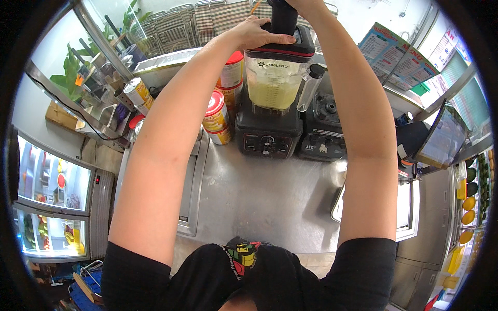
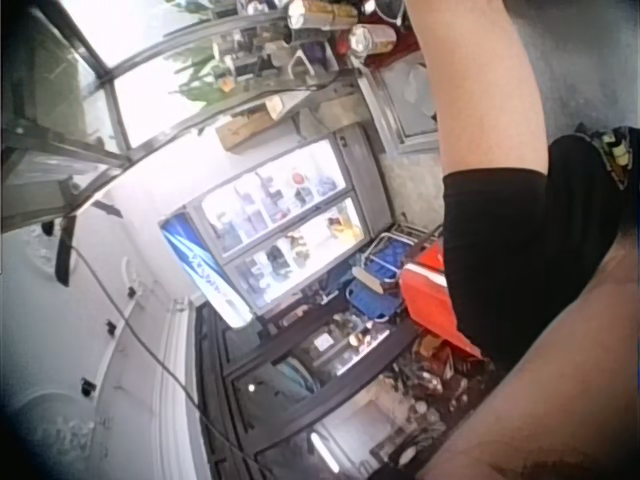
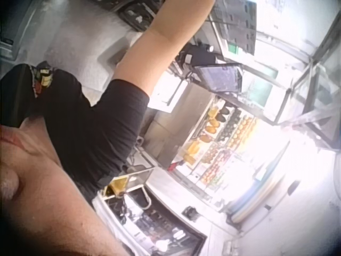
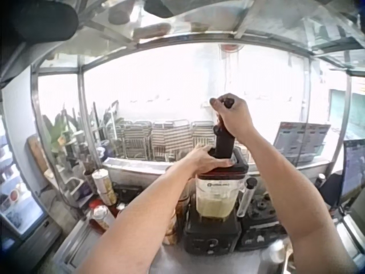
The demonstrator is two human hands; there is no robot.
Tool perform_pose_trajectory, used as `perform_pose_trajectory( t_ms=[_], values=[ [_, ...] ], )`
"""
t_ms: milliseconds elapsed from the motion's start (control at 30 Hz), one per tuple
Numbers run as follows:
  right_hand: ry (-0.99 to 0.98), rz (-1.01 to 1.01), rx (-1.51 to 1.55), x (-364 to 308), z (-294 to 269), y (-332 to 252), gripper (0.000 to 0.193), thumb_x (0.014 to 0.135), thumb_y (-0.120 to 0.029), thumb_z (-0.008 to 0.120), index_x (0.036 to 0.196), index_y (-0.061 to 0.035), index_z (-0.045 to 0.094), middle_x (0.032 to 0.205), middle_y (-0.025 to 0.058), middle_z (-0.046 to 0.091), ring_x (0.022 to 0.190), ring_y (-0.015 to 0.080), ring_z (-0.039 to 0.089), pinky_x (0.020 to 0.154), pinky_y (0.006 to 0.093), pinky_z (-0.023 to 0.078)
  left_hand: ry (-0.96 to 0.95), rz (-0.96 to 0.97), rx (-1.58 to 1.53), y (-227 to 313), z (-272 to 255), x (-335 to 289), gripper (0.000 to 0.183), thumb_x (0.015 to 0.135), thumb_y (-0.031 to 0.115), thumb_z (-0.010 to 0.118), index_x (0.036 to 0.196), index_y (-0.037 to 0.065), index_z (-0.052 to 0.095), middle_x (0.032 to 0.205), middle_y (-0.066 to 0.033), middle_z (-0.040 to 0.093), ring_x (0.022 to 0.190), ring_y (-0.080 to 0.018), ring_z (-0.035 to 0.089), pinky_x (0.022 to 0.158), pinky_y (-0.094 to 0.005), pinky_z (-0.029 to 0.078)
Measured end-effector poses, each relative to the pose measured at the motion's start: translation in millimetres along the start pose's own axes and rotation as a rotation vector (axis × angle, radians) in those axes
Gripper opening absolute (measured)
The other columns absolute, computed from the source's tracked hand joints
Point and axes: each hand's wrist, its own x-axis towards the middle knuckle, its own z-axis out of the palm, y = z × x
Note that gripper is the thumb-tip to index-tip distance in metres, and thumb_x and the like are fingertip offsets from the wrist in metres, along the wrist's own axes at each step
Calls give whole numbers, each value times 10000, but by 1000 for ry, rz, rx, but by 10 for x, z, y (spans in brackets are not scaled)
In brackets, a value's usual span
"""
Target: The person prepares a smoothie by adding green fruit pieces, canned liquid, and ice into a blender jar, then blends the mixture. The person uses tongs to handle fruit, a scoop for ice, and operates a touchscreen POS system during the process.
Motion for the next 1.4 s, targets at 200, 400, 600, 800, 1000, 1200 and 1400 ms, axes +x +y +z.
perform_pose_trajectory(
  t_ms=[200, 400, 600, 800, 1000, 1200, 1400],
  values=[
    [-10, -7, -2, -8, 15, 13, 251, 853, -224, 656, 761, -4, 579, 549, 25, 516, 448, 108, 481, 435, 273, 417, 27, 30, -54, 3, 12, -51, 1321, 381, 851, 664, 1341, -21, 414, 1356, -293, 371, 1267, -379, 399, 1036, -432, 363],
    [-38, -29, -10, -10, 39, 36, 250, 853, -224, 656, 762, -4, 577, 548, 25, 520, 457, 104, 486, 437, 269, 412, 1, 35, -97, -9, 10, -30, 1286, 389, 837, 677, 1323, -15, 444, 1328, -271, 418, 1237, -354, 445, 1029, -412, 380],
    [-62, -14, 5, -20, 33, 5, 250, 860, -226, 650, 783, -1, 574, 552, 32, 527, 461, 108, 491, 448, 270, 415, -15, 28, -33, 40, -31, -49, 1278, 391, 804, 712, 1353, 18, 411, 1395, -198, 348, 1081, -352, 565, 692, -420, 578],
    [-91, -2, -7, -35, 62, -8, 251, 869, -227, 644, 803, 5, 572, 556, 41, 534, 466, 115, 494, 461, 274, 420, -66, 23, -114, -70, 40, 71, 1297, 385, 813, 702, 1362, 17, 396, 1394, -200, 347, 1070, -348, 570, 697, -402, 583],
    [-115, 80, -152, -118, 181, 129, 234, 873, -218, 642, 834, 8, 597, 559, 43, 536, 478, 110, 485, 460, 287, 412, -53, -18, -28, 35, -70, -57, 1290, 386, 798, 715, 1364, 20, 394, 1366, -204, 369, 1056, -351, 573, 694, -405, 583],
    [149, 193, -122, -96, 222, 973, 177, 868, -162, 635, 774, -13, 627, 538, 30, 536, 465, 111, 491, 421, 297, 395, -6, 10, -30, 65, -13, -35, 1304, 363, 794, 721, 1355, 8, 403, 1384, -220, 348, 1060, -351, 571, 697, -404, 582],
    [252, -70, 73, -314, 246, 609, 230, 865, -172, 634, 762, 30, 600, 556, 66, 557, 394, 138, 471, 387, 314, 398, 8, 6, 48, 47, -54, -127, 1145, 421, 785, 706, 1232, -8, 547, 1318, -223, 458, 1165, -324, 512, 955, -400, 451]
  ],
)
